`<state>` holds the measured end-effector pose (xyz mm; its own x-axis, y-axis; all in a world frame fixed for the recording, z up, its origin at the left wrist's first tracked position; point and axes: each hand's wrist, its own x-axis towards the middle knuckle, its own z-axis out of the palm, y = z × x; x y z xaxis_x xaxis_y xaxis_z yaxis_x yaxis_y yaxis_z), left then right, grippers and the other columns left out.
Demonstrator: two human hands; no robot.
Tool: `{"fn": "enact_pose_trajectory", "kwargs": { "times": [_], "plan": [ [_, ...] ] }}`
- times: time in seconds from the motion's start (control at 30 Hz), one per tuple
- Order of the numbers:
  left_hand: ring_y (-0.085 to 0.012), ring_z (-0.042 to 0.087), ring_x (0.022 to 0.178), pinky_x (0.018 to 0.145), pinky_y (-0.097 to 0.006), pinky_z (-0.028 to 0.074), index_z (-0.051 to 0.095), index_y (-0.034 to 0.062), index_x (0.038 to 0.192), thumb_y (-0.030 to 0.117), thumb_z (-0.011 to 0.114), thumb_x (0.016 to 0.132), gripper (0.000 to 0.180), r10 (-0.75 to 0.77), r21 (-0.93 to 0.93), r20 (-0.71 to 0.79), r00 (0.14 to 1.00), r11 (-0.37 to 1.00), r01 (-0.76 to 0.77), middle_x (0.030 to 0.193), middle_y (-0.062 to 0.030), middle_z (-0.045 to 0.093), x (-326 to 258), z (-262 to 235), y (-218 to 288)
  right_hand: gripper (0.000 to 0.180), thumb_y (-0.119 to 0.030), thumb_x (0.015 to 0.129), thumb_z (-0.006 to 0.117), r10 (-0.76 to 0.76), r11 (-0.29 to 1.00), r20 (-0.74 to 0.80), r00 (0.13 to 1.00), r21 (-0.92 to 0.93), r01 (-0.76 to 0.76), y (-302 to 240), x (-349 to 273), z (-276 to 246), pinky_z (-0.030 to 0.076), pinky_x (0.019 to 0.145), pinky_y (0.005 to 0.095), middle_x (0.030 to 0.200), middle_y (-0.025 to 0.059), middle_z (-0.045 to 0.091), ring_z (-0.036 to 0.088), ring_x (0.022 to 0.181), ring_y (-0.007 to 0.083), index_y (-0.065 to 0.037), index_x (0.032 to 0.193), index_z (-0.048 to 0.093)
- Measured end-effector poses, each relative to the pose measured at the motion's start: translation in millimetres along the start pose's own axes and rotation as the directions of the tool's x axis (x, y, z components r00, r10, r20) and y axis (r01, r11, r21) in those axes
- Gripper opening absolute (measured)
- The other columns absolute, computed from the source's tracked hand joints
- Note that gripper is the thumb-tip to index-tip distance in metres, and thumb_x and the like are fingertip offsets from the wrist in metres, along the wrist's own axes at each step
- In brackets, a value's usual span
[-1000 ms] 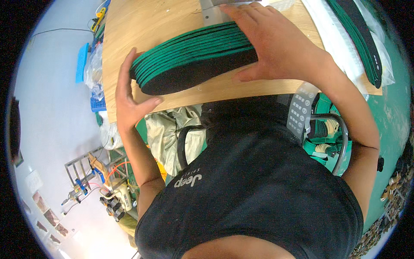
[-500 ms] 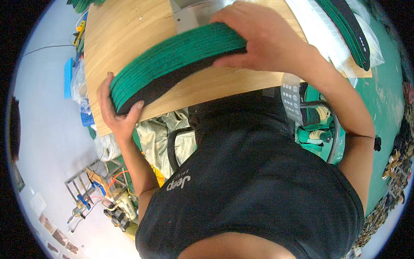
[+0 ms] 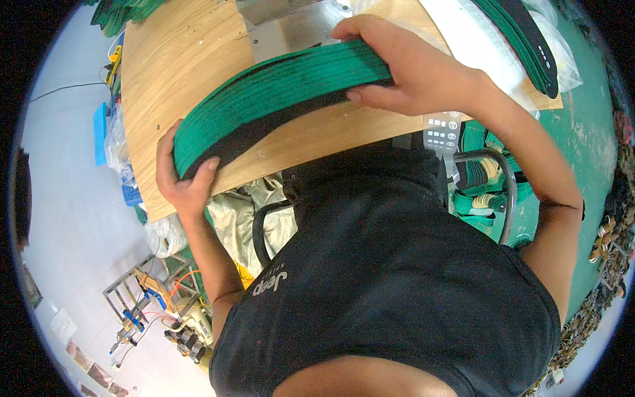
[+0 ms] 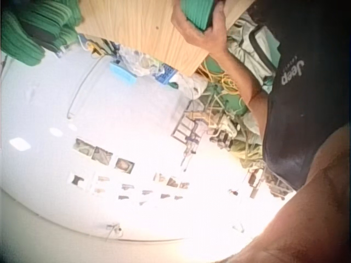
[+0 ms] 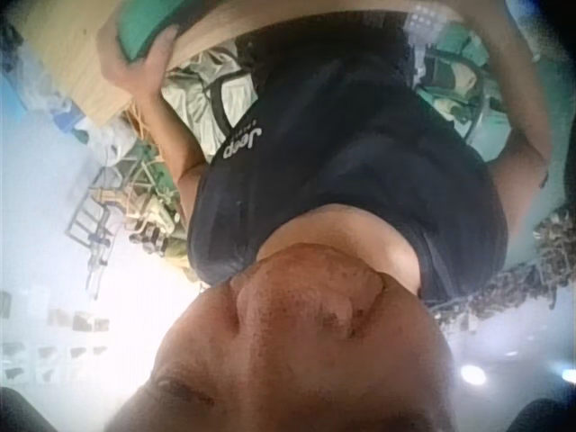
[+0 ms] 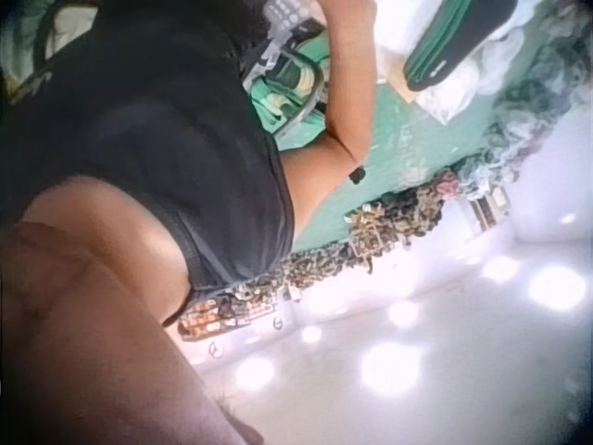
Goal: The person sticks round stickers onto shoe insoles. They use a pair of scissors to cut the sticker sheet and their hands to peel and apply labels to each insole in a stack.
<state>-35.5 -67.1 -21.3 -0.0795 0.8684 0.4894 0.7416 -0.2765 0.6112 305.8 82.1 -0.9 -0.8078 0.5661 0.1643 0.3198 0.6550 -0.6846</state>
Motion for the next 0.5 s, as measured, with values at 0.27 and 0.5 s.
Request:
{"fn": "enact_pose_trajectory", "kwargs": {
  "times": [0.27,0.5],
  "plan": [
    [-0.0253,0.048,0.125,0.108,-0.037,0.033,0.051,-0.0051,0.131,0.035,0.062,0.090,0.058,-0.421,-0.154,0.230,0.878,0.875,0.460,0.132,-0.0198,0.053,23,-7,6,0.051,-0.035,0.089,0.066,0.422,0.892,0.147,0.895,0.110,-0.439,-7,17,-1,0.043,0.099,0.0336,0.121,0.0093,0.057,0.055,0.115,0.0220,-0.007,0.129,0.053],
    [-0.0359,0.039,0.133,0.112,-0.046,0.029,0.034,-0.0063,0.140,0.059,0.031,0.097,0.078,-0.305,-0.341,0.046,0.951,0.890,0.302,0.143,-0.0267,0.040,0,0,-30,0.084,-0.042,0.078,0.075,0.078,0.987,-0.063,0.995,-0.136,-0.086,6,-18,-11,0.030,0.113,0.0426,0.143,0.0157,0.041,0.040,0.133,0.0311,-0.008,0.144,0.035]
  ]
}}
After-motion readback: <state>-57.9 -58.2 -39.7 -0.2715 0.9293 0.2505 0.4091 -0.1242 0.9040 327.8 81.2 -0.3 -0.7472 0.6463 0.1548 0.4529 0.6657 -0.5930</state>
